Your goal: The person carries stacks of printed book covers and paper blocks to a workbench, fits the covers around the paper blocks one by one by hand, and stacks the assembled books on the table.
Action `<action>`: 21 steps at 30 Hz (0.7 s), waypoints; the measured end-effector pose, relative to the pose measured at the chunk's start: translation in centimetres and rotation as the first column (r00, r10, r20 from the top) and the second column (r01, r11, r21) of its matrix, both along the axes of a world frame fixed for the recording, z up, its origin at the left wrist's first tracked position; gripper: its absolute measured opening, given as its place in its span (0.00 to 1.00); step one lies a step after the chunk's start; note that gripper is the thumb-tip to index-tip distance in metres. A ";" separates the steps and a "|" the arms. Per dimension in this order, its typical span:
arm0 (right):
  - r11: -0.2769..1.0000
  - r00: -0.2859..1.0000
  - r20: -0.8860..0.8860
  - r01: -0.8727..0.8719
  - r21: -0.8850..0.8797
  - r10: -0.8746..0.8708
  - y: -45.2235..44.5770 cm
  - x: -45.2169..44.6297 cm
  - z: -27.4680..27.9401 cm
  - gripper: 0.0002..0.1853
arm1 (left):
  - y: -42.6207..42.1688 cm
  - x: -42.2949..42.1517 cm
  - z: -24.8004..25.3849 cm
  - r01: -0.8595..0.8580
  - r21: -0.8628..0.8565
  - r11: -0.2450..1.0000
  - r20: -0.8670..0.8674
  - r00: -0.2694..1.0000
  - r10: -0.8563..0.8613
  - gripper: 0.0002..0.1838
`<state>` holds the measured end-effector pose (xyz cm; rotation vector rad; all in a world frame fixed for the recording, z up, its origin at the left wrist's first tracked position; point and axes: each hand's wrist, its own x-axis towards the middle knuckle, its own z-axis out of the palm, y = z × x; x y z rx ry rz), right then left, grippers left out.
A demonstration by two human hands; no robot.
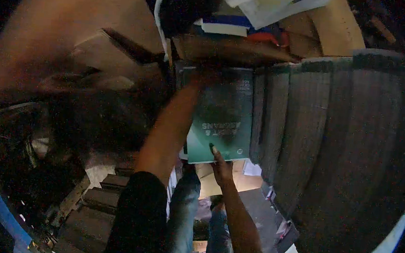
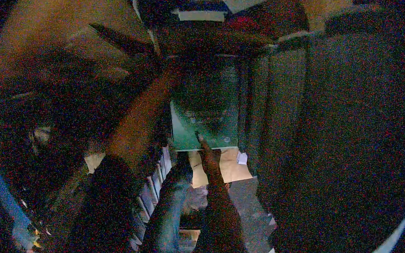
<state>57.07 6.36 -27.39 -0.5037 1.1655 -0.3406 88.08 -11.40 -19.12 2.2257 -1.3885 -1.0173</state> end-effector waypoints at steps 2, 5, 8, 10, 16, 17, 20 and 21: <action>0.998 0.998 -0.030 0.052 0.020 -0.052 -0.8 1.5 1.3 0.24 | -0.1 -0.5 -0.3 -0.001 -0.015 1.000 0.007 1.000 0.001 0.31; 0.997 0.998 -0.047 -0.047 -0.058 0.045 -2.3 0.9 4.2 0.24 | -1.4 -1.3 -0.5 -0.016 -0.034 0.999 0.025 1.000 0.017 0.30; 0.988 0.996 -0.059 -0.069 -0.139 0.061 -3.2 1.0 5.3 0.24 | -2.4 -2.9 -0.8 -0.017 -0.060 0.998 0.044 0.999 0.019 0.30; 0.998 1.000 0.024 0.008 -0.064 -0.006 -2.7 0.0 2.8 0.25 | -1.9 -3.3 -0.7 -0.027 -0.083 0.996 0.054 0.998 0.032 0.30; 0.998 1.000 0.005 -0.028 -0.060 0.029 -3.1 -1.3 0.5 0.25 | -0.3 1.3 1.6 -0.182 -0.189 0.965 0.060 0.979 0.196 0.28; 0.843 0.954 -0.177 -0.297 -0.448 0.242 -3.3 -2.0 -0.1 0.25 | 0.2 2.2 2.1 -0.213 -0.199 0.957 0.067 0.971 0.230 0.28; 0.917 0.987 -0.057 -0.158 -0.367 0.147 -2.3 -2.5 -2.8 0.26 | 1.8 4.0 2.8 -0.279 -0.221 0.935 0.068 0.952 0.300 0.28; 0.972 0.996 -0.014 -0.088 -0.220 0.087 -3.2 -1.8 -1.0 0.26 | 2.2 4.5 3.0 -0.298 -0.222 0.928 0.060 0.946 0.318 0.28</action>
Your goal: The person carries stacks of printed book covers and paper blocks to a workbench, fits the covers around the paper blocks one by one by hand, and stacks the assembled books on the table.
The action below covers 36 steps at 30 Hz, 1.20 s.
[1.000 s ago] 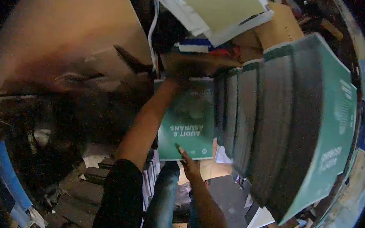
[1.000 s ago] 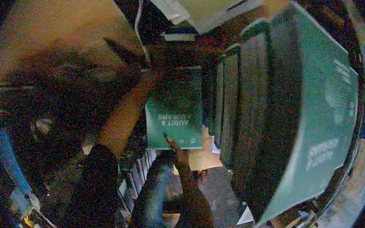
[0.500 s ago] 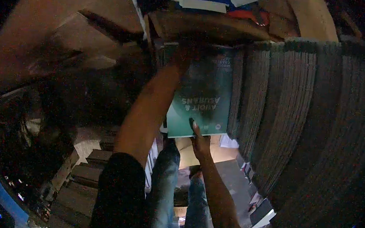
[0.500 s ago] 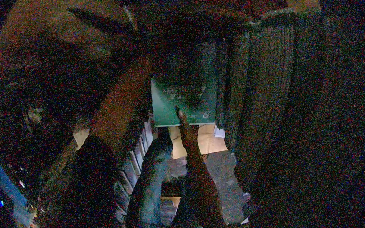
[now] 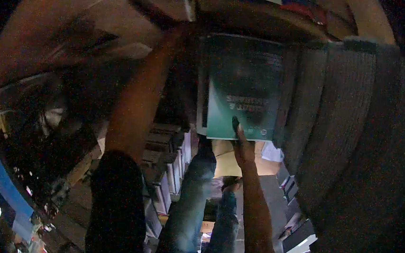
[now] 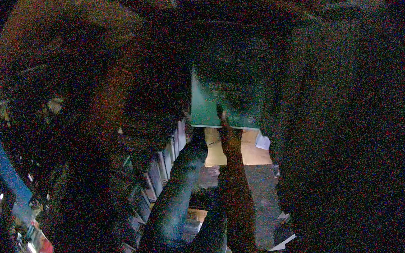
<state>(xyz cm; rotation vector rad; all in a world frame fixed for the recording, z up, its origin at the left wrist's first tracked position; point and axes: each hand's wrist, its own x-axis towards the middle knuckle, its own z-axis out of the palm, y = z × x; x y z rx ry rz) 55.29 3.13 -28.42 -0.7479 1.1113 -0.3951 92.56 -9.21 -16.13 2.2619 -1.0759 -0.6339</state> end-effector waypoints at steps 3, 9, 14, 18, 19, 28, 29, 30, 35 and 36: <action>0.945 0.982 0.067 0.149 0.291 -0.176 -1.4 1.4 3.9 0.23 | 0.5 0.3 0.4 -0.031 -0.009 0.999 0.004 1.000 0.031 0.27; 0.923 0.922 0.257 0.199 0.329 -0.291 -3.9 -1.3 3.9 0.21 | -1.2 -2.2 -0.3 -0.047 0.005 0.999 0.018 0.999 0.047 0.26; 0.890 0.897 0.254 0.251 0.382 -0.362 -3.0 -0.7 4.1 0.23 | -1.8 -2.8 -0.3 -0.037 -0.004 0.999 0.012 0.999 0.037 0.25; 0.928 0.951 0.172 0.193 0.319 -0.257 -3.3 -1.1 4.8 0.26 | -2.9 -4.4 -0.5 -0.013 0.009 1.000 0.019 1.000 0.013 0.25; 0.935 0.962 0.143 0.178 0.307 -0.230 -3.5 -1.2 4.9 0.26 | -3.0 -4.7 -0.6 -0.013 0.013 1.000 0.026 1.000 0.012 0.24; 0.992 0.998 0.043 0.030 0.124 -0.036 -1.5 -2.1 3.3 0.30 | -2.1 -5.0 -0.4 -0.017 -0.029 0.999 0.030 0.999 0.018 0.23; 0.998 0.997 -0.045 -0.058 -0.035 0.056 -1.1 -2.0 2.8 0.29 | -2.4 -5.1 -0.3 -0.012 -0.039 0.999 0.030 0.999 0.013 0.23; 0.988 0.991 -0.096 -0.105 -0.110 0.095 -1.4 -2.0 2.9 0.29 | -2.6 -5.5 -0.4 -0.014 -0.048 0.999 0.032 0.999 0.016 0.23; 0.997 0.997 -0.068 -0.043 -0.058 0.039 -3.3 -2.7 2.7 0.26 | -2.0 -7.7 -1.1 -0.056 -0.078 0.995 0.046 0.997 0.059 0.22; 0.997 0.996 -0.047 -0.077 -0.018 0.076 -3.8 -2.9 3.0 0.26 | -1.6 -8.2 -1.3 -0.064 -0.088 0.994 0.049 0.996 0.069 0.22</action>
